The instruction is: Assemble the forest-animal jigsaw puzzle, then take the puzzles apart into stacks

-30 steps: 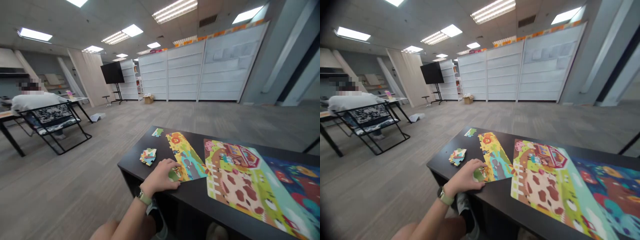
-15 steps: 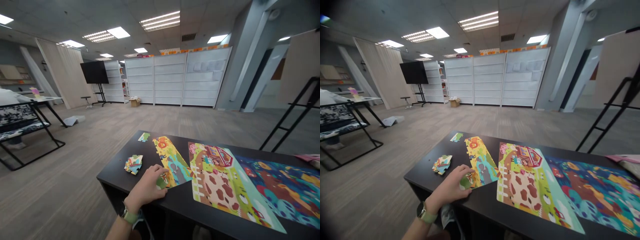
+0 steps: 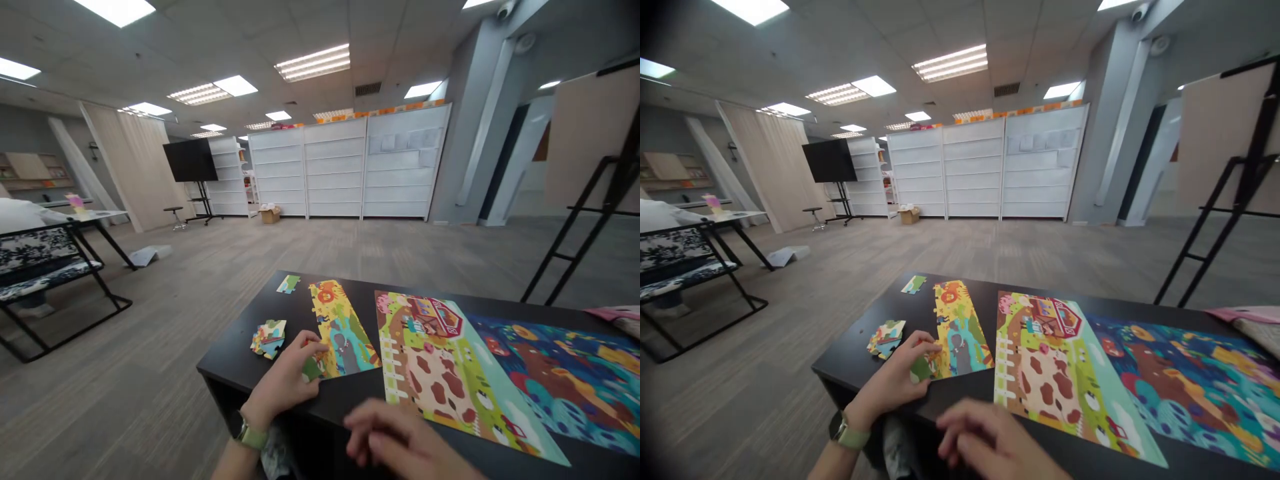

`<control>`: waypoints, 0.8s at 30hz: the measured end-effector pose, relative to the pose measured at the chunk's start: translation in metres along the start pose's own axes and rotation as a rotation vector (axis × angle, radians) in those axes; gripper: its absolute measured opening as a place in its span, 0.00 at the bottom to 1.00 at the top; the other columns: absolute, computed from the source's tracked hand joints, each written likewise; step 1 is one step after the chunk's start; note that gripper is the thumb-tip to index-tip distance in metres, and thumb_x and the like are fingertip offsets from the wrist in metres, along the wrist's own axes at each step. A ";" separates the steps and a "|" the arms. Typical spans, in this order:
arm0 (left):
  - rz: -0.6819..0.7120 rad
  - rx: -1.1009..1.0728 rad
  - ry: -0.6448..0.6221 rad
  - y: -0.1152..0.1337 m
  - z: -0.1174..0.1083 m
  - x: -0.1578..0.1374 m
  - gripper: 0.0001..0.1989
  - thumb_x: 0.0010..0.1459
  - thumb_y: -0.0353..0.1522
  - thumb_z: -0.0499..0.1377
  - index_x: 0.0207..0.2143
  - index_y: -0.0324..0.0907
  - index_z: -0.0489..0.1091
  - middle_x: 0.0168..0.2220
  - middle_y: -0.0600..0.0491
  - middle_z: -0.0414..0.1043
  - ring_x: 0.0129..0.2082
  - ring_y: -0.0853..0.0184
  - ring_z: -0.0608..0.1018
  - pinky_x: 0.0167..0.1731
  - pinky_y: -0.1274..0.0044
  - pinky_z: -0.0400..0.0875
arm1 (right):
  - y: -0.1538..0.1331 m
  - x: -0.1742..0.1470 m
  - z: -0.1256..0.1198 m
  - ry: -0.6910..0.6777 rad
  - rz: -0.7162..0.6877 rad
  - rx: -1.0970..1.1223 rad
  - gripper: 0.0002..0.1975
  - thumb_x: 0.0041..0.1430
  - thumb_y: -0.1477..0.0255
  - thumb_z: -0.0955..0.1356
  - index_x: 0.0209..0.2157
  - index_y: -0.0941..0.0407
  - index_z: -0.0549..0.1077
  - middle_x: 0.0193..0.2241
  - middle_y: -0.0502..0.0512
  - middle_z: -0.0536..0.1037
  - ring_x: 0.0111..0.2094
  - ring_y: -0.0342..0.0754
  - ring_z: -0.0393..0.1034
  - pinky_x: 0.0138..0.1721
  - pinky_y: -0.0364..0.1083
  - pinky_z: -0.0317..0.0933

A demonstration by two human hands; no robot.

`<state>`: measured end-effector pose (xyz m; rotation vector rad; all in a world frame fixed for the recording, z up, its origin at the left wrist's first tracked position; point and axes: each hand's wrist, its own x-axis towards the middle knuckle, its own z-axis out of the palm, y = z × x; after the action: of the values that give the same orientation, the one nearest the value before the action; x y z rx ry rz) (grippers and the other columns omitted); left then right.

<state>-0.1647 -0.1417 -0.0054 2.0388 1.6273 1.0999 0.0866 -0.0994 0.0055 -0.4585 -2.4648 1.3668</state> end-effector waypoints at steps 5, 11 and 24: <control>0.003 -0.175 0.082 -0.010 -0.009 -0.002 0.29 0.44 0.20 0.59 0.50 0.47 0.71 0.55 0.49 0.65 0.57 0.58 0.69 0.59 0.68 0.61 | 0.018 0.081 -0.072 0.163 -0.113 -0.321 0.22 0.59 0.60 0.69 0.52 0.53 0.75 0.52 0.61 0.77 0.54 0.58 0.70 0.57 0.58 0.62; -0.030 -0.552 0.218 -0.029 -0.001 0.006 0.24 0.48 0.28 0.66 0.50 0.45 0.71 0.57 0.46 0.66 0.61 0.52 0.67 0.62 0.63 0.58 | 0.064 0.096 -0.055 0.039 -0.165 -0.415 0.38 0.56 0.59 0.73 0.65 0.49 0.61 0.67 0.61 0.61 0.66 0.60 0.55 0.65 0.61 0.50; -0.460 -1.152 0.447 -0.012 0.035 0.022 0.30 0.41 0.31 0.73 0.49 0.43 0.73 0.56 0.44 0.70 0.54 0.51 0.76 0.52 0.66 0.73 | 0.068 0.098 -0.052 0.271 -0.151 -0.326 0.17 0.70 0.65 0.59 0.51 0.51 0.75 0.48 0.56 0.80 0.49 0.53 0.75 0.52 0.51 0.67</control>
<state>-0.1469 -0.1098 -0.0280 0.6837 1.0494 1.7718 0.0274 0.0145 -0.0165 -0.4810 -2.4392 0.7881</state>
